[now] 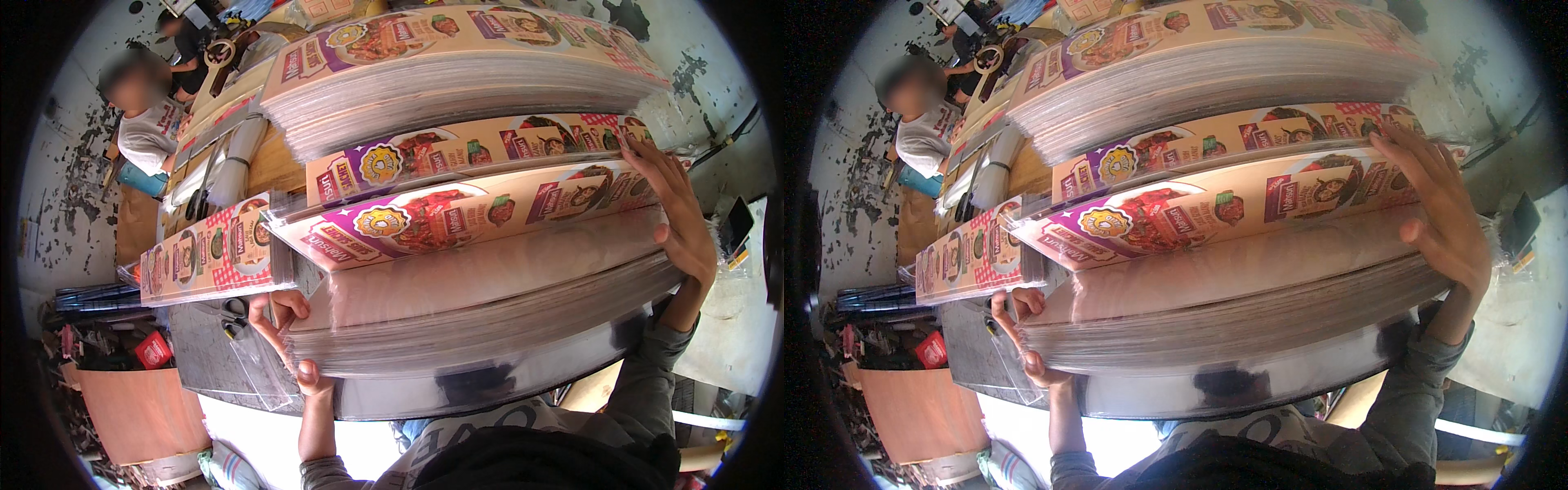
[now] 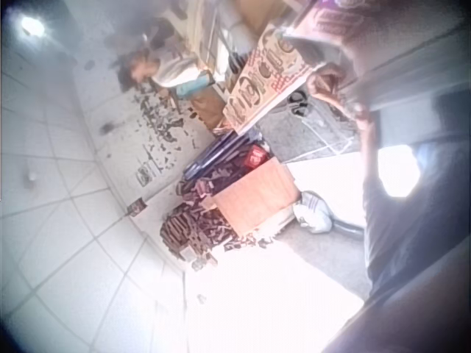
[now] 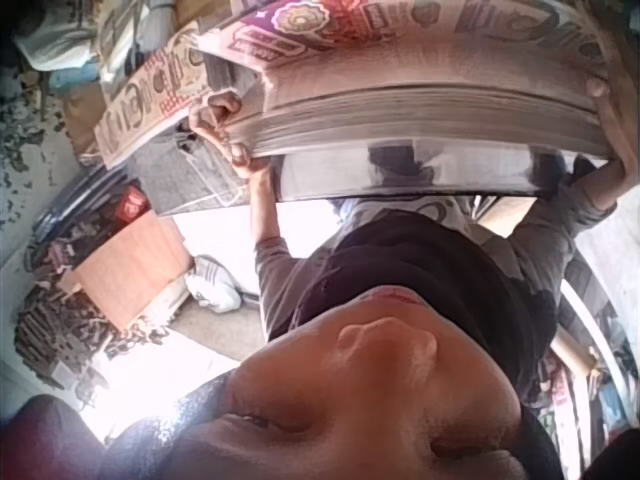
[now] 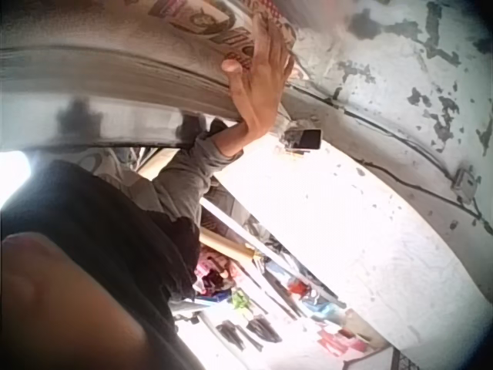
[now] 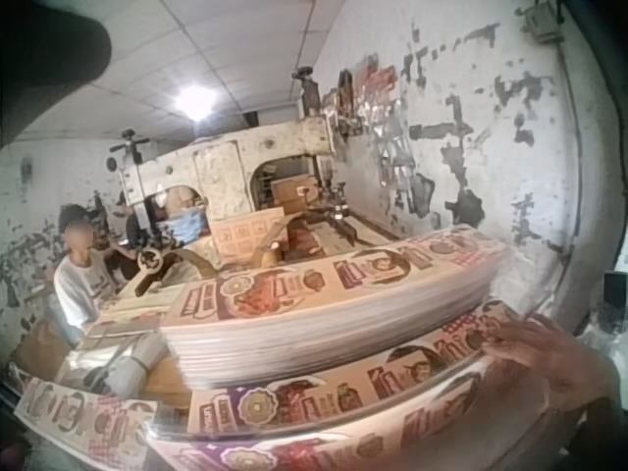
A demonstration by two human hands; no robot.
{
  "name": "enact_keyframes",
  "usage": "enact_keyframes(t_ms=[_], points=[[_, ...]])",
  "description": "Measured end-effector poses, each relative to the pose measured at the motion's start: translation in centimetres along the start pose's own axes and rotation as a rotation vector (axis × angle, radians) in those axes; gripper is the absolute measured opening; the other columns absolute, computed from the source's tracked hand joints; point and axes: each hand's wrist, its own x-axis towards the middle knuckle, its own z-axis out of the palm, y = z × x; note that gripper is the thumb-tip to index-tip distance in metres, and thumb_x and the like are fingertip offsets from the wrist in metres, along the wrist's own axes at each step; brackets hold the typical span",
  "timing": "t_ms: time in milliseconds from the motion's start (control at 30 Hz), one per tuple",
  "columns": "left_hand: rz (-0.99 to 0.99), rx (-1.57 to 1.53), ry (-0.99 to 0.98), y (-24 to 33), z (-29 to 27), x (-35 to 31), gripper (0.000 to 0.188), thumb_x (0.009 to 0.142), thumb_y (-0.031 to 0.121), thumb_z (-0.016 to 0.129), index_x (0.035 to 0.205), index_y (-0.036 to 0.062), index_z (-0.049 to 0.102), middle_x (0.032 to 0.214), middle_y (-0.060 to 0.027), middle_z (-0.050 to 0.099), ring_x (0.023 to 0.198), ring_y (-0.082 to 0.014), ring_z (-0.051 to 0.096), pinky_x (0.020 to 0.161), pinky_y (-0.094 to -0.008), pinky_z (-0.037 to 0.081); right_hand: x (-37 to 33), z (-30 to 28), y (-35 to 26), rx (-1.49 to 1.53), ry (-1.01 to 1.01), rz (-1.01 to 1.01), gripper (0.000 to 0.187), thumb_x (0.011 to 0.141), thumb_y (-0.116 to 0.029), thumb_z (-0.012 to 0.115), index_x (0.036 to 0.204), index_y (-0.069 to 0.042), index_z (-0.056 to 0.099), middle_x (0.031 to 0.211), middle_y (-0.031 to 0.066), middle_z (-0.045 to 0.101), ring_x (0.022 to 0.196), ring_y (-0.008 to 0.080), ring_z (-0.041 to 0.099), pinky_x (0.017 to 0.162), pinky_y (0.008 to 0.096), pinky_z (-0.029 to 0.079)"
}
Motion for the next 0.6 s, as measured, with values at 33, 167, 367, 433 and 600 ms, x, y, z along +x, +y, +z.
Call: enact_keyframes(t_ms=[33,167,367,433,600], points=[[0.002,0.030,0.001,0.2,0.2,0.2,0.094,0.054,0.061,0.060,0.119,0.0006,0.030,0.114,-0.0197,0.037,0.112,-0.0271,0.032,0.097,-0.0426,0.020,0.0,0.0,0.1,-0.001,0.007,-0.006,0.093,0.067,-0.078,0.018,0.123,-0.008,0.041,0.128,0.0170,0.037,0.119,0.0338,0.032,0.100,0.0447,0.018],[0.066,0.097,-0.052,1.0,1.3,1.7,0.116,0.053,0.067,0.059,0.134,-0.0011,0.010,0.131,-0.0246,0.025,0.124,-0.0316,0.022,0.100,-0.0437,0.015,0.0,0.0,0.0,0.022,0.017,-0.015,0.092,0.067,-0.078,0.018,0.122,-0.008,0.043,0.127,0.0168,0.039,0.118,0.0338,0.034,0.099,0.0439,0.020],[0.042,0.057,-0.079,0.8,1.2,1.8,0.112,0.053,0.065,0.059,0.133,-0.0008,0.015,0.131,-0.0247,0.025,0.125,-0.0329,0.022,0.101,-0.0437,0.014,-0.1,-0.1,0.0,0.007,0.030,-0.020,0.090,0.068,-0.076,0.019,0.121,-0.008,0.044,0.126,0.0165,0.040,0.118,0.0334,0.035,0.099,0.0433,0.020],[0.067,0.049,-0.049,0.5,1.1,1.8,0.110,0.054,0.063,0.059,0.132,-0.0003,0.015,0.122,-0.0226,0.034,0.119,-0.0312,0.030,0.099,-0.0419,0.017,-0.2,-0.2,0.2,0.005,0.025,-0.025,0.089,0.069,-0.076,0.019,0.120,-0.008,0.045,0.126,0.0163,0.040,0.118,0.0332,0.034,0.099,0.0432,0.020],[0.019,-0.056,-0.013,0.9,1.6,1.1,0.086,0.055,0.060,0.059,0.111,-0.0008,0.035,0.092,-0.0124,0.039,0.090,-0.0230,0.040,0.085,-0.0349,0.028,-0.3,-0.3,0.4,0.123,0.014,-0.042,0.085,0.071,-0.074,0.021,0.119,-0.008,0.046,0.126,0.0162,0.039,0.120,0.0326,0.033,0.100,0.0430,0.020]])
